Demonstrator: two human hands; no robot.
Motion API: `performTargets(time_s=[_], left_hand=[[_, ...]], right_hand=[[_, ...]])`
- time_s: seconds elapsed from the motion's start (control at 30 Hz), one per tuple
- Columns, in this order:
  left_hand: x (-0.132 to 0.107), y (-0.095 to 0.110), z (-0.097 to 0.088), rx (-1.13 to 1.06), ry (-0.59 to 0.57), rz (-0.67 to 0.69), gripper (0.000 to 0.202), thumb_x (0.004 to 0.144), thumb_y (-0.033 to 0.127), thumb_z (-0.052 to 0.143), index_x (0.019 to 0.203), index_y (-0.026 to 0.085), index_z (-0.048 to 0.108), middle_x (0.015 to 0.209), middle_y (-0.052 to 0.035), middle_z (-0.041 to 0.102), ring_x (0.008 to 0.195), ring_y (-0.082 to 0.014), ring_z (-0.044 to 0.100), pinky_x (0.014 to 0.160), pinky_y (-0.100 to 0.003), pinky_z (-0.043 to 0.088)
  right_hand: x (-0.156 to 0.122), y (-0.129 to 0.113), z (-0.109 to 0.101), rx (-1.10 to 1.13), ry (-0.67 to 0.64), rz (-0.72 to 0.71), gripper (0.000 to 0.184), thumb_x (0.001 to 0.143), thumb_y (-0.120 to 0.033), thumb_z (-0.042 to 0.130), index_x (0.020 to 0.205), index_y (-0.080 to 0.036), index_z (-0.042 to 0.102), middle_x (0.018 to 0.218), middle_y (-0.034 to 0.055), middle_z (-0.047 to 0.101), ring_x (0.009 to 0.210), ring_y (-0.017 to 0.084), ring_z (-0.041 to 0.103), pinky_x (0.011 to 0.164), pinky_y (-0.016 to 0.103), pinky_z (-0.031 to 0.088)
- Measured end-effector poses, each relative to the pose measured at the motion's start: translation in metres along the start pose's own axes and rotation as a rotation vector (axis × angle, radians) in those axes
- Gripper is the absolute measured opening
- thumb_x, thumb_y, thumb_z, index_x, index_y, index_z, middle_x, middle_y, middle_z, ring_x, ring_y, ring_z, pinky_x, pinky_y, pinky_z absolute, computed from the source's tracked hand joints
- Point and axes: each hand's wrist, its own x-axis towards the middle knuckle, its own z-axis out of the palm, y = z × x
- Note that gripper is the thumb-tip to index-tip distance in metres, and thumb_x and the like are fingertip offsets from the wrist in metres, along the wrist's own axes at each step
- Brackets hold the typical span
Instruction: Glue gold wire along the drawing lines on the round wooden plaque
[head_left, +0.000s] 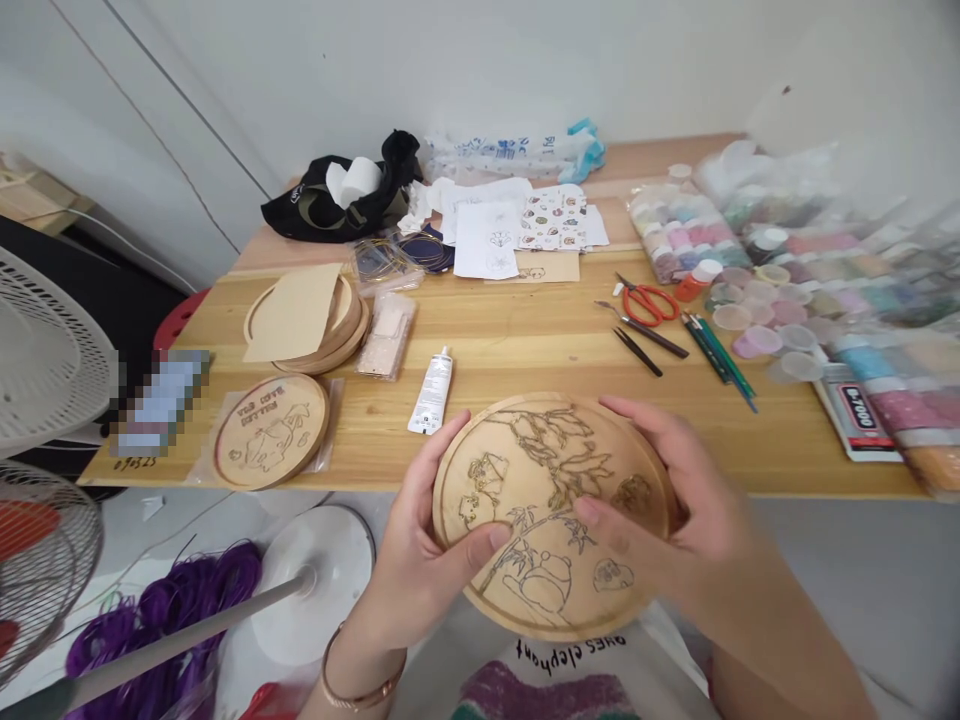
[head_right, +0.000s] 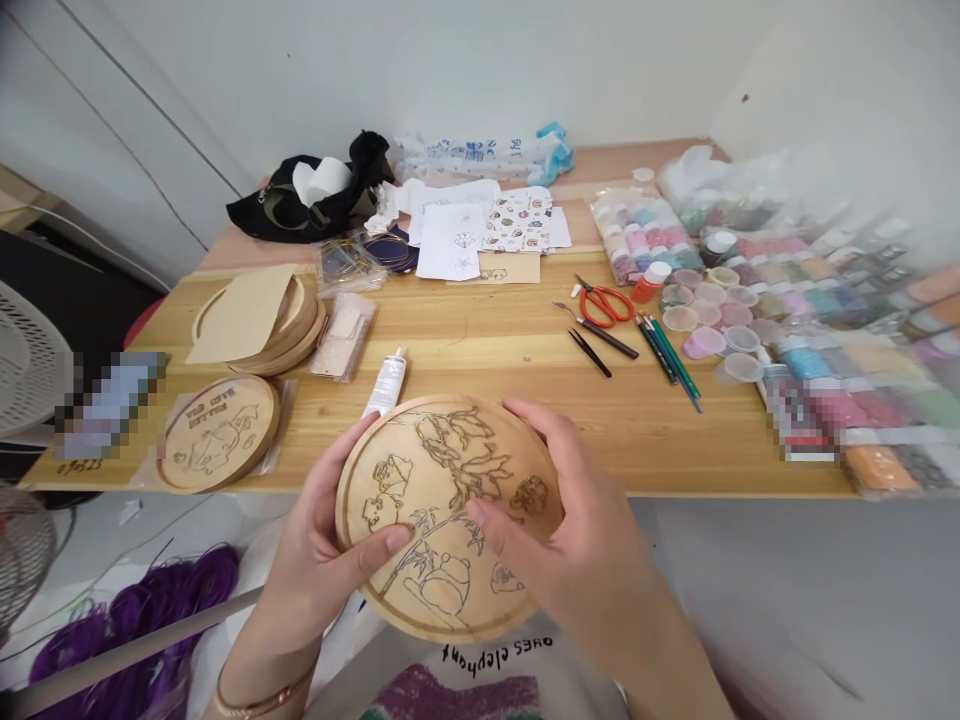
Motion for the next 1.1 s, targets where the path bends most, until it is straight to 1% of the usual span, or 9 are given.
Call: performTargets(time_s=[0.1,0.2,0.3,0.43,0.57,0.63,0.7,0.83,1.1], left_hand=[[0.001,0.005,0.001,-0.001,0.004,-0.011,0.075,0.075,0.025,0.077,0.140,0.035,0.041,0.143,-0.0048,0.050,0.125,-0.0284,0.054,0.096,-0.036,0.055],[0.006,0.010,0.002,-0.016,-0.011,0.001,0.075,0.076,0.027,0.076,0.140,0.037,0.040,0.143,-0.0044,0.050,0.125,-0.0294,0.054,0.096,-0.038,0.055],[0.013,0.018,0.005,-0.023,-0.006,0.010,0.074,0.075,0.027,0.076,0.139,0.036,0.041,0.141,-0.0045,0.052,0.121,-0.0290,0.057,0.093,-0.038,0.056],[0.023,0.035,0.014,-0.040,0.043,0.012,0.068,0.076,0.026,0.076,0.136,0.036,0.045,0.136,-0.0030,0.056,0.114,-0.0254,0.061,0.090,-0.032,0.057],[0.032,0.044,0.019,-0.034,0.079,-0.032,0.057,0.081,0.029,0.070,0.134,0.037,0.048,0.138,-0.0007,0.054,0.120,-0.0256,0.056,0.097,-0.035,0.053],[0.035,0.044,0.020,-0.009,0.086,-0.044,0.057,0.082,0.031,0.069,0.134,0.036,0.048,0.138,-0.0011,0.054,0.122,-0.0272,0.055,0.100,-0.038,0.051],[0.037,0.042,0.019,0.007,0.088,-0.056,0.057,0.083,0.031,0.068,0.136,0.036,0.046,0.138,-0.0019,0.054,0.120,-0.0275,0.056,0.099,-0.039,0.052],[0.039,0.034,0.016,0.023,0.044,-0.033,0.058,0.084,0.029,0.067,0.137,0.037,0.045,0.139,-0.0014,0.054,0.119,-0.0255,0.057,0.097,-0.035,0.053],[0.040,0.025,0.011,0.095,-0.005,0.035,0.060,0.085,0.028,0.066,0.140,0.035,0.041,0.138,-0.0047,0.054,0.121,-0.0275,0.056,0.099,-0.039,0.053]], right_hand=[[0.002,-0.005,-0.001,-0.062,0.020,-0.059,0.058,0.075,-0.044,0.070,0.128,-0.033,0.050,0.121,0.0049,0.065,0.099,0.026,0.067,0.076,0.037,0.059],[0.007,-0.012,-0.005,-0.057,0.020,-0.068,0.057,0.075,-0.043,0.071,0.127,-0.032,0.050,0.113,0.0050,0.069,0.090,0.024,0.069,0.071,0.036,0.060],[0.015,-0.019,-0.009,-0.001,0.002,-0.061,0.057,0.075,-0.040,0.071,0.127,-0.031,0.050,0.114,0.0061,0.068,0.093,0.025,0.069,0.072,0.036,0.060],[0.025,-0.028,-0.012,0.102,0.002,-0.022,0.056,0.076,-0.039,0.070,0.127,-0.030,0.052,0.120,0.0070,0.066,0.096,0.026,0.068,0.073,0.036,0.060],[0.036,-0.030,-0.015,0.092,0.022,-0.012,0.054,0.075,-0.040,0.070,0.125,-0.030,0.054,0.120,0.0057,0.066,0.098,0.026,0.067,0.079,0.038,0.059],[0.040,-0.028,-0.016,0.089,0.023,-0.008,0.054,0.075,-0.040,0.071,0.125,-0.029,0.053,0.120,0.0066,0.066,0.098,0.026,0.067,0.080,0.039,0.059],[0.042,-0.024,-0.018,0.092,0.000,0.008,0.056,0.075,-0.039,0.071,0.127,-0.029,0.052,0.119,0.0074,0.066,0.098,0.026,0.067,0.079,0.039,0.059],[0.045,-0.017,-0.019,0.091,-0.038,-0.003,0.057,0.076,-0.039,0.071,0.128,-0.028,0.051,0.118,0.0079,0.067,0.096,0.025,0.068,0.078,0.037,0.060],[0.043,-0.018,-0.017,0.032,0.002,-0.004,0.054,0.076,-0.041,0.070,0.125,-0.028,0.051,0.116,0.0073,0.067,0.095,0.025,0.068,0.080,0.040,0.060]])
